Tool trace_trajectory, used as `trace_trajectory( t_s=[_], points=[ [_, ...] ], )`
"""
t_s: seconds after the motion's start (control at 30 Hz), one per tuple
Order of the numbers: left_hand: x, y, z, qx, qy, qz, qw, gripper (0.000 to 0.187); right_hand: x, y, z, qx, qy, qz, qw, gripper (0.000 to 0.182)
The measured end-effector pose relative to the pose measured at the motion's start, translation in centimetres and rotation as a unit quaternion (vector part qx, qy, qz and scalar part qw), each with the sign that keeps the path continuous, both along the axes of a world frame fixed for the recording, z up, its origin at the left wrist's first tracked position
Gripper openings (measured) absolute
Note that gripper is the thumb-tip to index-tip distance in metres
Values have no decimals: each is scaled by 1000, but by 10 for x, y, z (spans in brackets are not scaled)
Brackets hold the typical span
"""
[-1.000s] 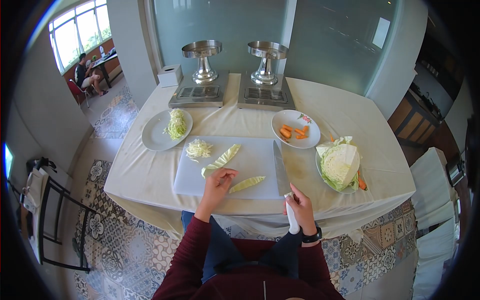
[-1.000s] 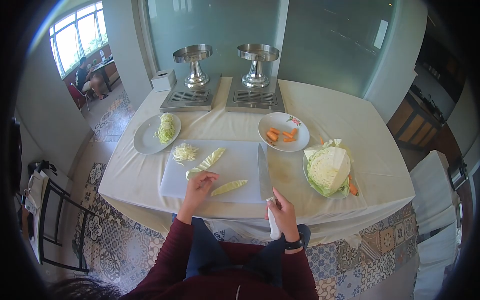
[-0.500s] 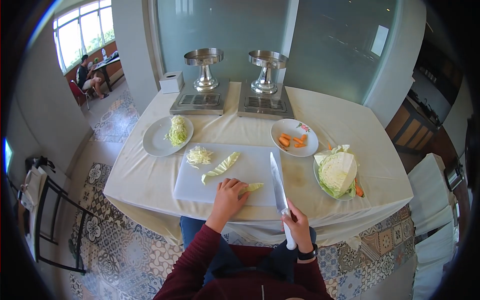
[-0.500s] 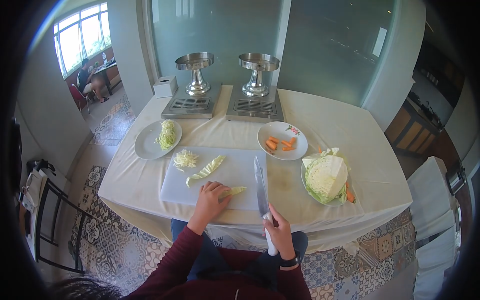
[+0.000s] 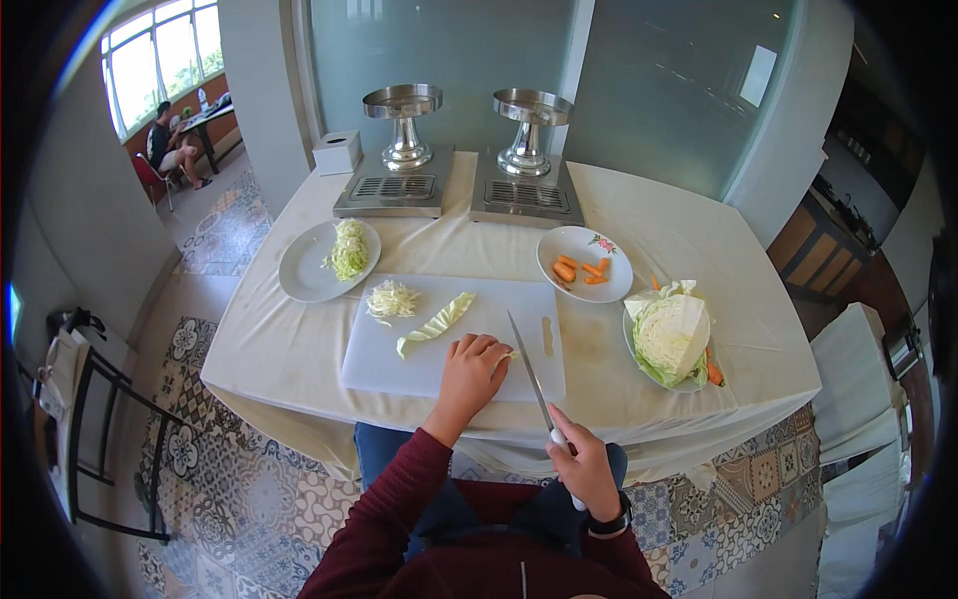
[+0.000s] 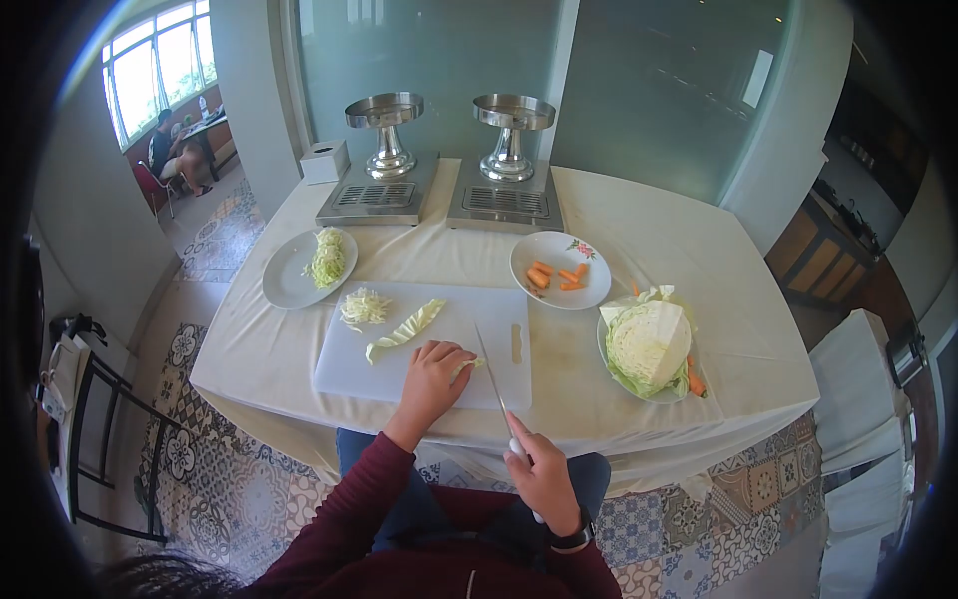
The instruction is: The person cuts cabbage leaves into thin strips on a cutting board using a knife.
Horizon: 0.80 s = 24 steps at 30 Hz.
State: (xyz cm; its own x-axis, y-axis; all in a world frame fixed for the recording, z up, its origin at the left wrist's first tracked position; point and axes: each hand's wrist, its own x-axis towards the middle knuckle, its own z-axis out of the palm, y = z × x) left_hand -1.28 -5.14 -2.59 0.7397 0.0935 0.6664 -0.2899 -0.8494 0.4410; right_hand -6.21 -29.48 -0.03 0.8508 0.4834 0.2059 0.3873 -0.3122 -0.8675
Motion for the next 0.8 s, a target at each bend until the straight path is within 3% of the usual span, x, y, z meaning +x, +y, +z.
trace_trajectory(
  t_s=[0.2, 0.5, 0.8],
  points=[
    [8, -2, -8, 11, 24, -7, 1000, 10, -1, 9, 11, -54, -64, 3, 996, 59],
    [6, -2, -10, -10, 12, -8, 1000, 9, 0, 9, 19, -40, 30, 11, 999, 58],
    [5, -3, -9, -9, 19, 0, 1000, 10, -3, 10, 18, -92, -34, 13, 995, 59]
  ],
)
